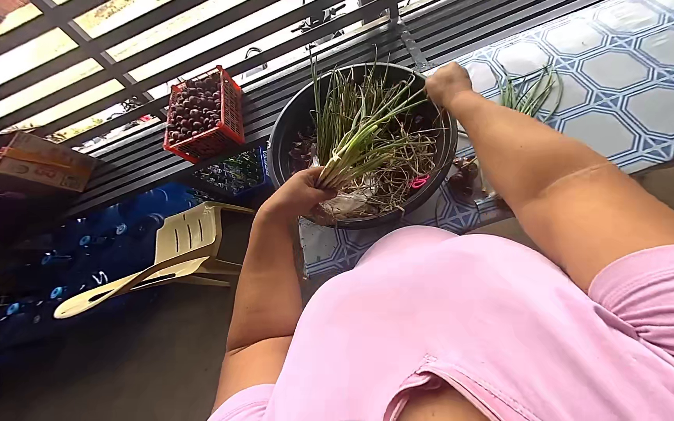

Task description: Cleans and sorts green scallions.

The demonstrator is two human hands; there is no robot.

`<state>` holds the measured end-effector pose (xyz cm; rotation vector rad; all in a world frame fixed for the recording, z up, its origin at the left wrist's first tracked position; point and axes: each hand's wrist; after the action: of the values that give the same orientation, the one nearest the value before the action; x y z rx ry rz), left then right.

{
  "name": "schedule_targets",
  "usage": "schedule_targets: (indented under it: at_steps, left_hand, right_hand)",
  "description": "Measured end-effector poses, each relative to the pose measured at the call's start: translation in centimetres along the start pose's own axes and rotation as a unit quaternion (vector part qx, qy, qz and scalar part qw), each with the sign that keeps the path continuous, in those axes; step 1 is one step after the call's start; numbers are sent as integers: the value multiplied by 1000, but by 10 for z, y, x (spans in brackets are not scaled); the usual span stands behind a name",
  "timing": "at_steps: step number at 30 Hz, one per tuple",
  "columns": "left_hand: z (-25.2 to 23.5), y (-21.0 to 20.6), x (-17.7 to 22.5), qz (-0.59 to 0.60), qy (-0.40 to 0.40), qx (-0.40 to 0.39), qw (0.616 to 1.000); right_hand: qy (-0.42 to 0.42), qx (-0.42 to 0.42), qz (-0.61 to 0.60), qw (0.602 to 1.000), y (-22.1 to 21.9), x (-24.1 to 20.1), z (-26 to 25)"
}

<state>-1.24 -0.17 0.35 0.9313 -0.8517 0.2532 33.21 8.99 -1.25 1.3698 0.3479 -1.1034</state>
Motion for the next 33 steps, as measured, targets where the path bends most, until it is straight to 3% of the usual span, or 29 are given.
schedule_targets:
  at_steps: [4,7,9,12,15,18,20,23,25,29,33]
  left_hand:
    - [4,1,-11,59,6,61,996]
    - [1,8,-11,79,-12,86,993]
    - [-1,12,-8,80,-13,90,993]
    - [-4,14,-2,77,-9,92,993]
    - [-8,11,1,79,-23,91,993]
    - [-9,9,4,83,-30,89,992]
    - [-9,5,7,83,-30,84,992]
    - [-9,-2,8,74,-24,59,995]
    - [-7,-5,1,74,-15,61,995]
    - [-7,-3,-5,80,-9,83,993]
    - [-6,3,1,70,-19,87,994]
  right_hand:
    - [127,-126,40,983,3,20,-4]
    - [232,-165,51,957,-10,13,20]
    - [333,-121,26,935,-16,11,40]
    - [538,-37,-21,842,-32,16,63]
    - [626,-10,16,780,-44,19,70]
    - [632,17,11,775,-52,18,67]
    - [571,16,-19,821,-54,12,72]
    - [302,-7,-147,942,-39,-6,73]
    - [178,23,-213,960,-23,-9,55]
    - [208,-127,-68,967,-16,-16,61]
    - [362,-191,-2,912,-27,-16,73]
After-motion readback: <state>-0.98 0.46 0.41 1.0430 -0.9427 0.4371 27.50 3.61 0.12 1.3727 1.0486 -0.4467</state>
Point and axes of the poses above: each hand's wrist, its own z-axis away from the middle knuckle, its own y-axis out of the back of the hand, x = y × z, and after that the axes turned 13 degrees about -z, right-handed
